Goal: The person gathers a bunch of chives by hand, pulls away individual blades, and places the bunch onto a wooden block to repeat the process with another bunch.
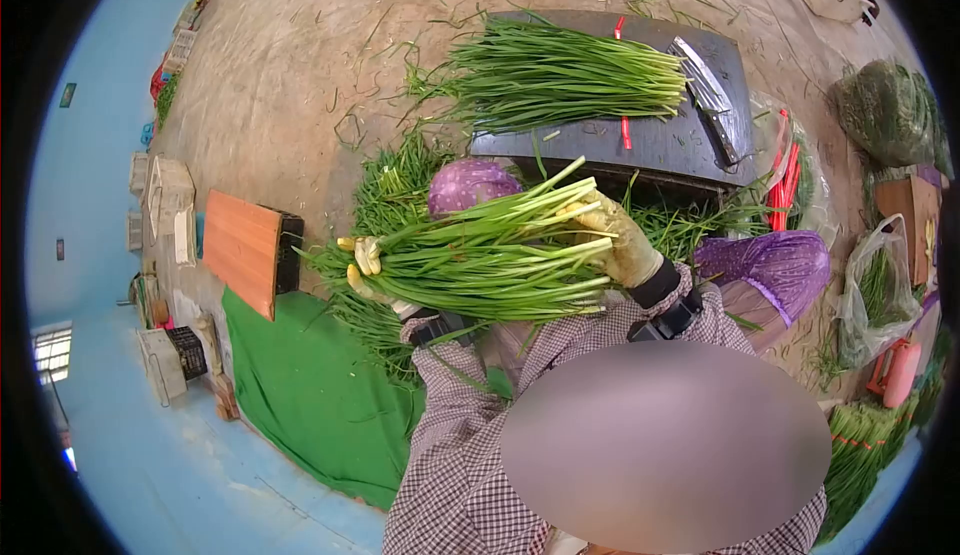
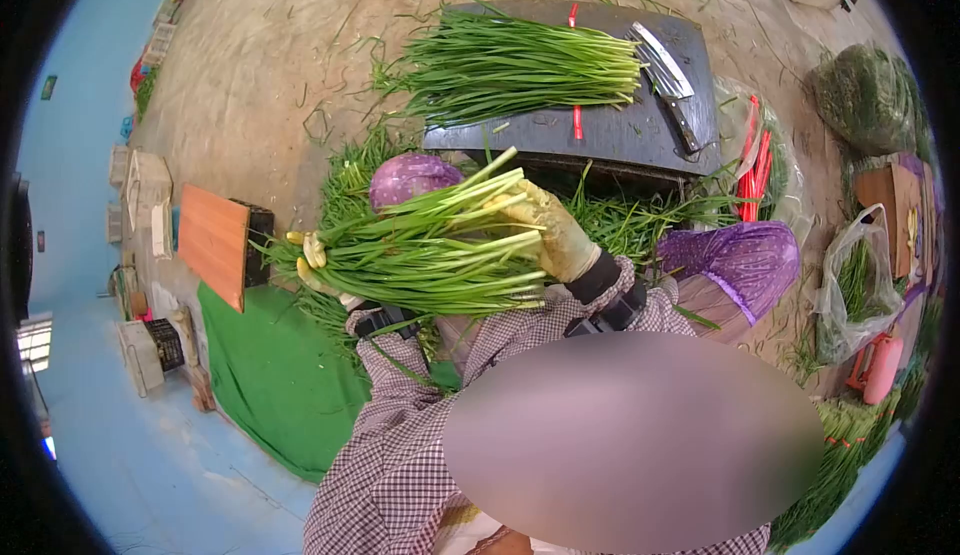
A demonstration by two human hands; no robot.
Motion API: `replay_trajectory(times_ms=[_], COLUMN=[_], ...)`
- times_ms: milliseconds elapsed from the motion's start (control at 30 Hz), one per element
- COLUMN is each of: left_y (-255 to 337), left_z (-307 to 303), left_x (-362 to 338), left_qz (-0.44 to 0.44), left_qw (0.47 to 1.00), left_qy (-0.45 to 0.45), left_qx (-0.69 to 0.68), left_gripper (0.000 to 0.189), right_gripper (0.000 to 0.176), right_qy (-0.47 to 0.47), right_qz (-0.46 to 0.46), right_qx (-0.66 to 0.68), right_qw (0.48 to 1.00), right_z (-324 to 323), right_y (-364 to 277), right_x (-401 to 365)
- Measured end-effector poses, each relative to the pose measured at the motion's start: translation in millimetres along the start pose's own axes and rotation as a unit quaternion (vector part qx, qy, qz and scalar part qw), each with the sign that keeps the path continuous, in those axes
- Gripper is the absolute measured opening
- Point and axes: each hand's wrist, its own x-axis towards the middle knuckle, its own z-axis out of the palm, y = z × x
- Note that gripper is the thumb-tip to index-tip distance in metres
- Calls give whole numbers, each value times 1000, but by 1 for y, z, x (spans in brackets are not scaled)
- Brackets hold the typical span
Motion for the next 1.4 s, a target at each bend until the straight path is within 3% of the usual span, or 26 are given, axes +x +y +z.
replay_trajectory(times_ms=[67, 133, 200, 267, 367, 433, 500, 533, 667, 967, 1033, 1067, 1100, 1133, 1167, 1233, 1300, 1367, 1400], left_y=[3, 4, 6, 4, 4, -4, -10, -12, -3, -9, -3, 0, 7, 14, 20, 6, -4, -10, -11], left_z=[-7, -13, -15, -15, -15, -6, 2, 4, -3, -7, -17, -23, -32, -39, -47, -30, -16, -12, -14], left_x=[-2, -2, -3, -2, -1, -1, 0, 2, 3, -10, -14, -16, -18, -20, -21, -24, -25, -26, -24], left_qz=[-9, -7, -5, -8, -3, -12, -24, -31, -42, -11, -4, 0, -11, -23, -35, 14, 44, 53, 40], left_qw=[1000, 999, 999, 998, 999, 999, 999, 998, 996, 999, 999, 999, 999, 999, 998, 996, 992, 991, 994], left_qy=[-7, 18, 28, 26, 31, 21, 7, -1, 7, 6, 29, 40, 36, 33, 30, 85, 114, 120, 101], left_qx=[-23, -32, -43, -57, -38, -29, -44, -62, -75, -48, -27, -17, -24, -31, -37, -34, -25, -13, -32], left_gripper=[39, 39, 38, 38, 38, 39, 39, 40, 41, 31, 24, 21, 19, 17, 15, 29, 36, 37, 37], right_gripper=[29, 31, 35, 39, 39, 39, 34, 31, 25, 14, 16, 19, 16, 13, 15, 20, 20, 26, 33], right_qy=[-5, -47, -118, -122, -100, -141, -82, -47, -12, 43, 37, 67, 26, 62, -24, 38, 13, 146, 132], right_qz=[-18, 4, -53, 43, 116, 141, 123, 94, 19, 103, 65, -5, -54, -100, -159, -213, -169, -95, -68], right_qx=[-119, -35, -234, -179, -197, -246, -203, -242, -233, -147, -40, -64, 11, 25, 32, 85, 26, -273, -367], right_qw=[993, 998, 964, 975, 968, 949, 968, 965, 972, 983, 996, 996, 998, 993, 986, 973, 985, 946, 918], right_z=[1, -8, -14, -14, 6, 0, 10, 15, 21, 33, 18, 17, 1, 11, -9, -28, -56, -63, -57], right_y=[-6, -1, -2, -5, -6, 2, 18, 18, 27, 11, 2, -6, -12, -32, -45, -75, -101, -96, -89], right_x=[-3, -2, 4, 4, -4, 3, 6, 7, 6, -5, -9, -17, -19, -26, -29, -50, -69, -71, -68])
